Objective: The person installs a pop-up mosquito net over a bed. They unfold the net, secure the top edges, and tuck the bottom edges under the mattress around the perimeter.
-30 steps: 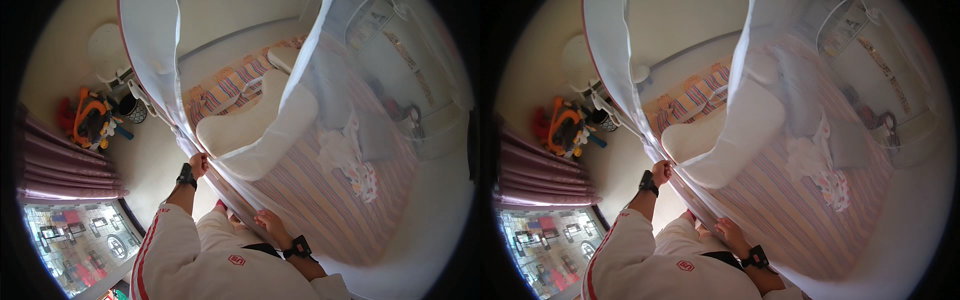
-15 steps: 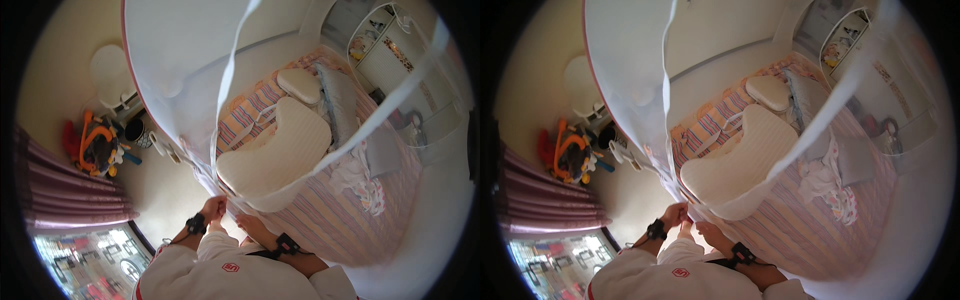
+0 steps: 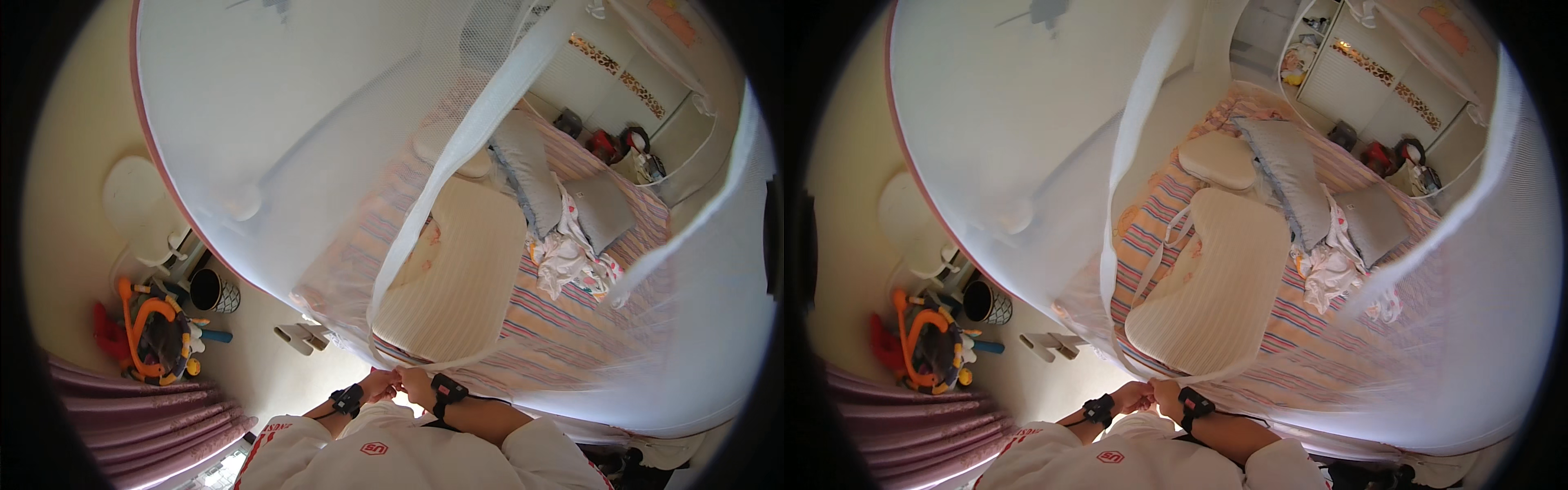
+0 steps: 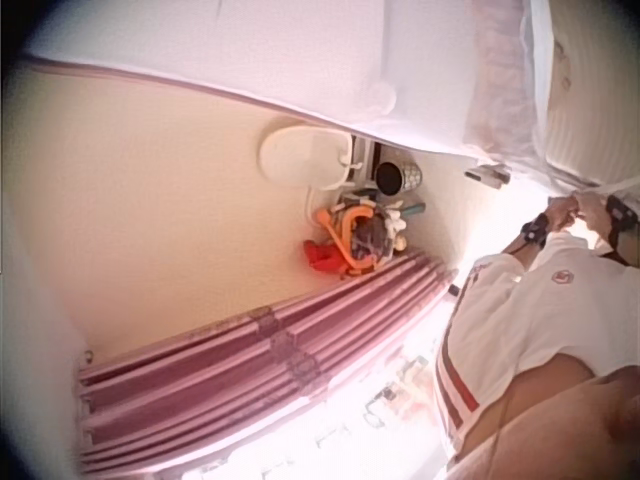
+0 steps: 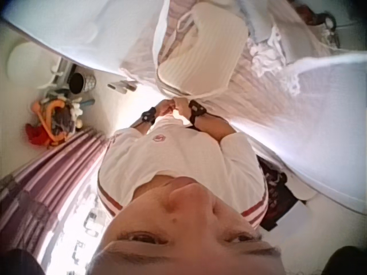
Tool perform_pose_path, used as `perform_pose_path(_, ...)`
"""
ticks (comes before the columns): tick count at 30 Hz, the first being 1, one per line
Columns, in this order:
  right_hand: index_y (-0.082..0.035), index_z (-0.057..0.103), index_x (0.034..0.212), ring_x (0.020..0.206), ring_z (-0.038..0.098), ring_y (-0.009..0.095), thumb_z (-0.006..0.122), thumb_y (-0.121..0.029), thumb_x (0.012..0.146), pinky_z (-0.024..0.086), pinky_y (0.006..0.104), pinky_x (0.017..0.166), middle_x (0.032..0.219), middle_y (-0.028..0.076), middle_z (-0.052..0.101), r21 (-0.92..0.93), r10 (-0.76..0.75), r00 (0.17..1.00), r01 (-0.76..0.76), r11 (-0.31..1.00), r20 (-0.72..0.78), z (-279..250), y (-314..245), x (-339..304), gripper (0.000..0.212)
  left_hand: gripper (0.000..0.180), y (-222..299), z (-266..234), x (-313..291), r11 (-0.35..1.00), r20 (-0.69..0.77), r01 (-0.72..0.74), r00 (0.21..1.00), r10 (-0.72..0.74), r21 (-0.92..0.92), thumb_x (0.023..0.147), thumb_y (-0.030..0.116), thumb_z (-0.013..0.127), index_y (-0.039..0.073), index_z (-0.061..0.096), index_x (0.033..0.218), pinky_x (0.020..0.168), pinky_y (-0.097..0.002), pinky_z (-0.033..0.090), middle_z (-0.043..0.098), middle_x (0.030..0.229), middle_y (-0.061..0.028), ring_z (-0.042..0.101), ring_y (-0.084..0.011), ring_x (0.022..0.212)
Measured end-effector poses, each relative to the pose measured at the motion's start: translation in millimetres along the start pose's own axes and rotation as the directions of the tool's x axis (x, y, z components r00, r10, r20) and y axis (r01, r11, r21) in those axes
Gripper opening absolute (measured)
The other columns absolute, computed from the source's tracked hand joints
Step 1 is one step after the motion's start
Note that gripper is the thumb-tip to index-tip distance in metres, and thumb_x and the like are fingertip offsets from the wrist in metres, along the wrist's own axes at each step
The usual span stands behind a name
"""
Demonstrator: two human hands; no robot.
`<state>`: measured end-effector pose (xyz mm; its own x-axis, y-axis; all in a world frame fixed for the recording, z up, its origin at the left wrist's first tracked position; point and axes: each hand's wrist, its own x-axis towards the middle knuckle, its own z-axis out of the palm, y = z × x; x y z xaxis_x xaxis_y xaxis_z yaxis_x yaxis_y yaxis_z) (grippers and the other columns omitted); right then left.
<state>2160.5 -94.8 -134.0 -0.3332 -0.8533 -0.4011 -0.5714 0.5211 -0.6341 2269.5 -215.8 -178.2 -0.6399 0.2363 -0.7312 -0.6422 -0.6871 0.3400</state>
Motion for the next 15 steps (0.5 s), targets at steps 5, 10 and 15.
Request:
perform_pose_path(5,0.001,0.067,0.102,0.075,0.064,0.026,0.049,-0.036,0.098,0.049,0.0339,0.069,0.089,0.016,0.069,0.612,0.577,0.797,-0.550,0.568,0.181,14,-1,14,0.041,0.042,-10,-2,5,0.745,-0.178,-0.133,0.930,0.321,0.653,0.078,0.034,0.077,0.002,0.063,0.101,0.062,-0.0296,0.051,0.066,0.083,-0.0115,0.064,-0.0200,0.069)
perform_pose_path(10,0.006,0.069,0.082,0.075,0.067,0.038,0.054,-0.041,0.090,0.051,0.0429,0.069,0.078,0.025,0.067,0.633,0.575,0.818,-0.451,0.629,0.011,37,14,14,0.050,0.031,-25,-7,37,0.206,-0.048,-0.151,0.684,0.728,0.967,0.077,0.033,0.072,0.005,0.068,0.090,0.070,-0.0400,0.052,0.067,0.090,-0.0154,0.065,-0.0305,0.079)
perform_pose_path(15,-0.006,0.065,0.085,0.063,0.060,0.023,0.053,-0.036,0.095,0.049,0.0355,0.058,0.069,0.009,0.062,0.734,0.491,0.834,-0.495,0.464,0.253,34,9,11,0.033,0.032,-21,-29,68,-0.110,0.168,-0.132,0.616,0.770,0.985,0.078,0.038,0.059,0.012,0.068,0.094,0.069,-0.0450,0.051,0.067,0.094,-0.0131,0.064,-0.0349,0.084)
